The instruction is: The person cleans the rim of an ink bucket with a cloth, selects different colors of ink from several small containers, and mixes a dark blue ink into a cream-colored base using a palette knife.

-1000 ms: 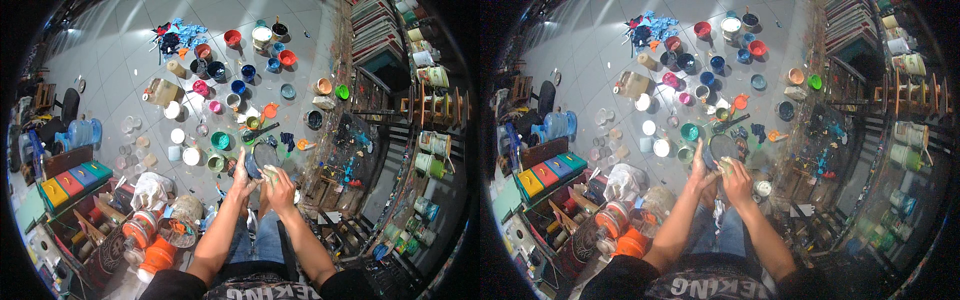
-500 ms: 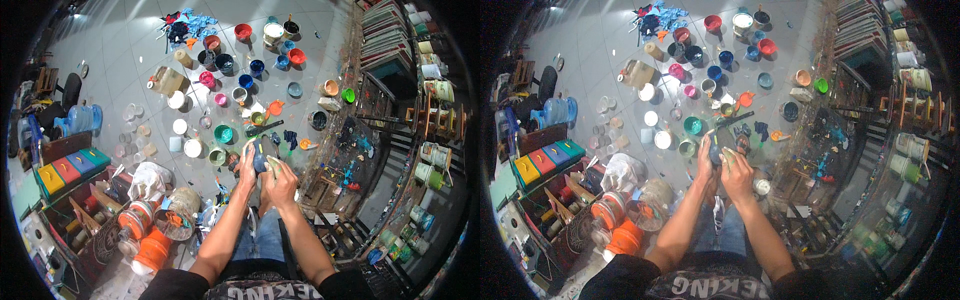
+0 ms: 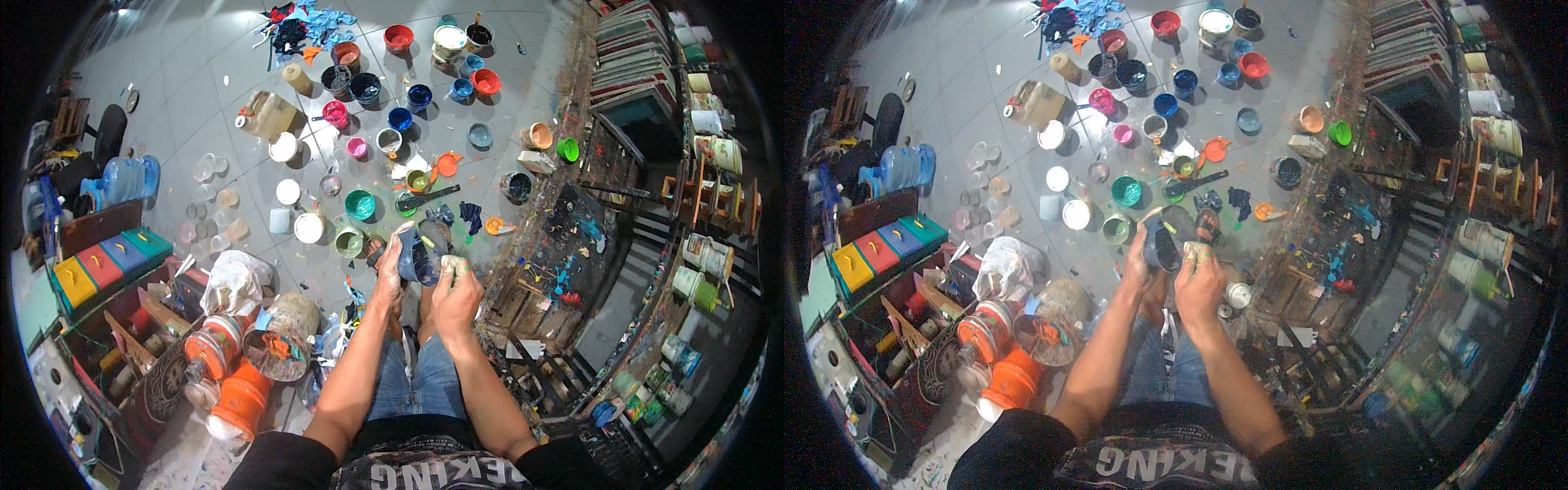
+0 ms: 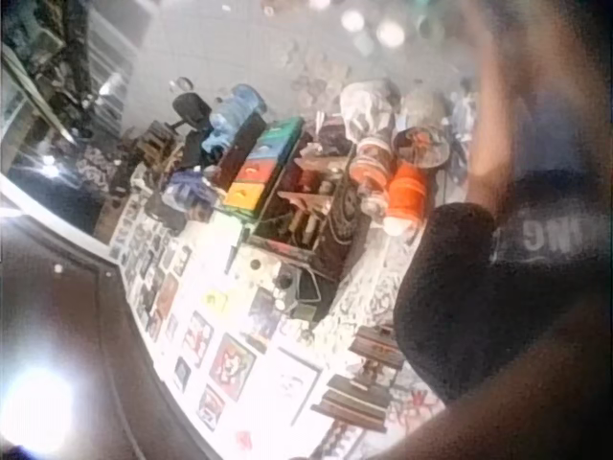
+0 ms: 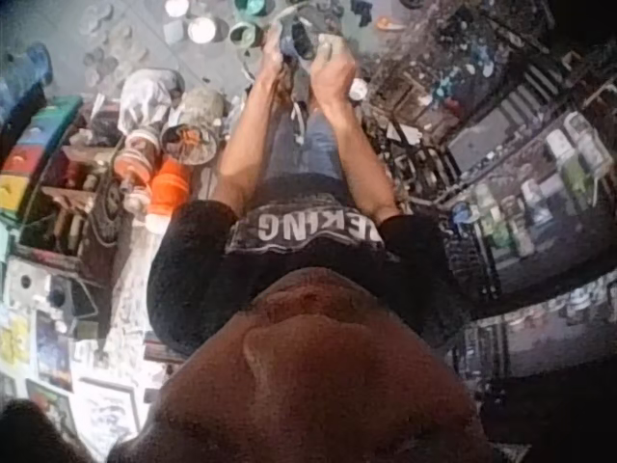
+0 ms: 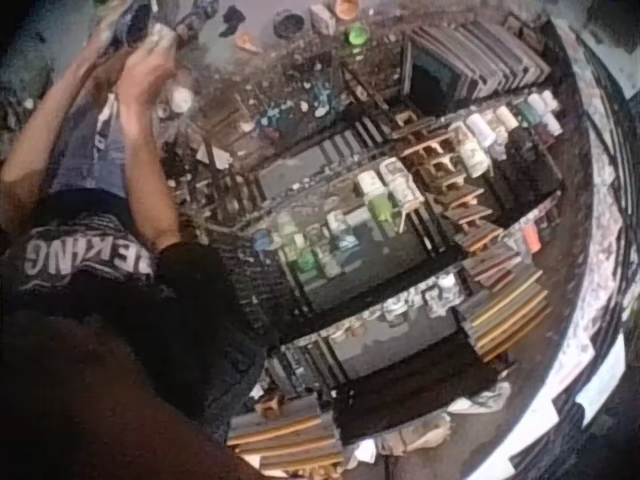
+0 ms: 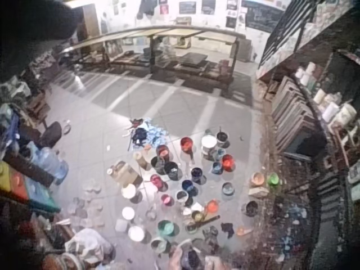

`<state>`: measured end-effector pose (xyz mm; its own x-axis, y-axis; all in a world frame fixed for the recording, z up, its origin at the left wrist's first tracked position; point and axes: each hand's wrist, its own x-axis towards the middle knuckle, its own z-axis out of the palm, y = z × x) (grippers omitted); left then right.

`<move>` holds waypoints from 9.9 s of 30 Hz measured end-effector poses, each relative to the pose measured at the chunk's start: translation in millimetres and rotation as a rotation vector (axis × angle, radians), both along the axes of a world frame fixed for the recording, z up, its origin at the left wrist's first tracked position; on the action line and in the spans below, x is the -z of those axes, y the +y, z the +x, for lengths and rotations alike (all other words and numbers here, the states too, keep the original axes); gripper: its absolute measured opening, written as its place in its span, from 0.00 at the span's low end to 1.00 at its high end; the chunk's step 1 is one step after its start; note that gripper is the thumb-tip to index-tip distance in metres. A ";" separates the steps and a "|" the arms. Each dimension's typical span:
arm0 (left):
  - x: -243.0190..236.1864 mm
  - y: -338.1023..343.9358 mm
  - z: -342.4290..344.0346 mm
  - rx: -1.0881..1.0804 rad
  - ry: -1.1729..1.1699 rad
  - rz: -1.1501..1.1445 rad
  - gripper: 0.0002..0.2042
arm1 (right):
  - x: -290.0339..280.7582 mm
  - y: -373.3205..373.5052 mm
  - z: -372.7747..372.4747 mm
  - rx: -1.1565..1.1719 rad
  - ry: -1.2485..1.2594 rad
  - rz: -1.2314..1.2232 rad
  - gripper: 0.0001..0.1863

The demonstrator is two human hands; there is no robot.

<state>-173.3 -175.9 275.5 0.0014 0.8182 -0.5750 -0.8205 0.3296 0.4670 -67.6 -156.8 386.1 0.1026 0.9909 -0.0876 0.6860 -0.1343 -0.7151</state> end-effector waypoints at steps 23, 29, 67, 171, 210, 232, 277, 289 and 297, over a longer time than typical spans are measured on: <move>12.8 26.5 -44.9 0.377 -0.192 -0.211 0.27 | -17.1 32.9 6.5 -0.080 -0.158 -0.205 0.10; -1.6 33.8 -89.2 0.768 0.113 -0.359 0.33 | -8.7 46.6 32.9 -0.234 -0.235 -0.396 0.14; 157.8 36.2 -83.9 -0.267 -0.417 -0.177 0.30 | 405.1 145.8 202.7 -0.442 -0.536 -0.712 0.20; 470.8 73.2 -35.7 0.255 -0.556 0.155 0.42 | 687.8 125.2 199.5 -1.014 -0.758 0.083 0.24; 449.2 72.2 -52.7 -0.048 -0.651 0.398 0.39 | 438.2 81.2 243.9 -0.799 -0.270 -0.424 0.20; 433.1 79.9 -57.0 0.079 -0.320 0.367 0.47 | 443.7 74.6 239.9 -0.575 0.069 -0.767 0.19; 421.0 59.3 -90.5 0.389 0.360 -0.095 0.31 | 453.8 64.4 244.9 -0.529 -0.453 -0.350 0.14; 408.3 82.9 -81.7 0.139 0.040 0.086 0.35 | 409.9 102.4 190.2 -0.893 -0.676 0.137 0.09; 406.7 102.0 -47.7 0.167 0.231 0.109 0.34 | 386.7 132.2 141.3 -0.975 -0.952 0.613 0.10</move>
<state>-221.1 -73.9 -131.2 0.0208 0.8745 -0.4846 -0.6271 0.3889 0.6749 73.8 -24.6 -0.6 -0.8261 0.5586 0.0743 0.5563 0.7871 0.2664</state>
